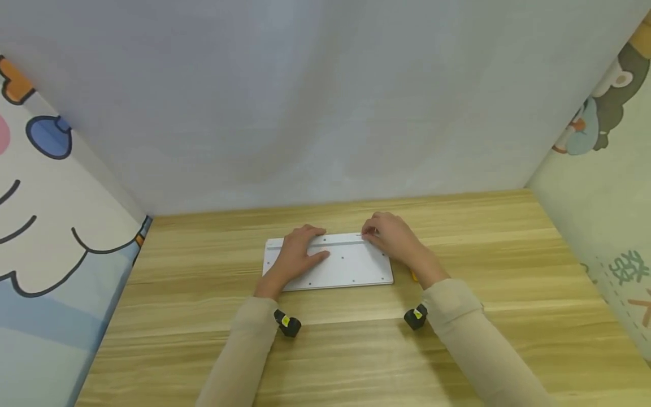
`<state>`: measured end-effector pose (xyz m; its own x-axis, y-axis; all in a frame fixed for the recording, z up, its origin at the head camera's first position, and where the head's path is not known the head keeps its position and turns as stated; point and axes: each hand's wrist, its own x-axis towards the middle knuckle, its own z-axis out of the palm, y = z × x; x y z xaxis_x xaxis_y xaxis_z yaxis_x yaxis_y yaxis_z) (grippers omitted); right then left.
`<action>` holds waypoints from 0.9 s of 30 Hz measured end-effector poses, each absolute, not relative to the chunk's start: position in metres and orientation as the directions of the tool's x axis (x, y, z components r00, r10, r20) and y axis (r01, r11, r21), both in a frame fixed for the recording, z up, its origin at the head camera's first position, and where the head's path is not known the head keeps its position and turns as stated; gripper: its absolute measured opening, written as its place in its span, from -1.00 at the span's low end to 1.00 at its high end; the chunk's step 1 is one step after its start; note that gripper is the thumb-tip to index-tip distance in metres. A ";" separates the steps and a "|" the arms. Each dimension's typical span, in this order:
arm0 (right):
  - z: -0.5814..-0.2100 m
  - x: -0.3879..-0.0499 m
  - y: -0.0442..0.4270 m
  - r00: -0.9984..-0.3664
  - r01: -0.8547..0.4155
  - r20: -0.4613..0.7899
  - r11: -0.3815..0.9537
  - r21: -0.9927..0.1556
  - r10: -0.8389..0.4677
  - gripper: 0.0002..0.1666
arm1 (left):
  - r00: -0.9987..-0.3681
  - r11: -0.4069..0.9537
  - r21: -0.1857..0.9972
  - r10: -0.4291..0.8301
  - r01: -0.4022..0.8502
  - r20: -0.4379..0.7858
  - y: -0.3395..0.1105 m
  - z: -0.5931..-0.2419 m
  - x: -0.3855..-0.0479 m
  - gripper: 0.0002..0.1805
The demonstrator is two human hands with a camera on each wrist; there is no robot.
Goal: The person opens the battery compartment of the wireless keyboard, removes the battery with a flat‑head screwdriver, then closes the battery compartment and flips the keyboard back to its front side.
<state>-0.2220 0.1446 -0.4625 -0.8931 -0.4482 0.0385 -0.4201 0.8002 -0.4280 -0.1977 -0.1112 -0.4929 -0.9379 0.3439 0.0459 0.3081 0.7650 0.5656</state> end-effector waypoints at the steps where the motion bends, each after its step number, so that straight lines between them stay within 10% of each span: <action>1: -0.462 -0.223 0.143 -0.896 -0.412 0.030 0.804 -0.429 -0.443 -0.84 | -0.940 0.764 0.571 0.337 0.301 0.044 -0.111 -0.494 -0.198 -0.43; 27: -0.469 -0.225 0.137 -0.941 -0.304 0.042 0.783 -0.543 -0.336 -0.92 | -0.964 0.738 0.629 0.257 0.243 0.071 -0.105 -0.495 -0.194 -0.46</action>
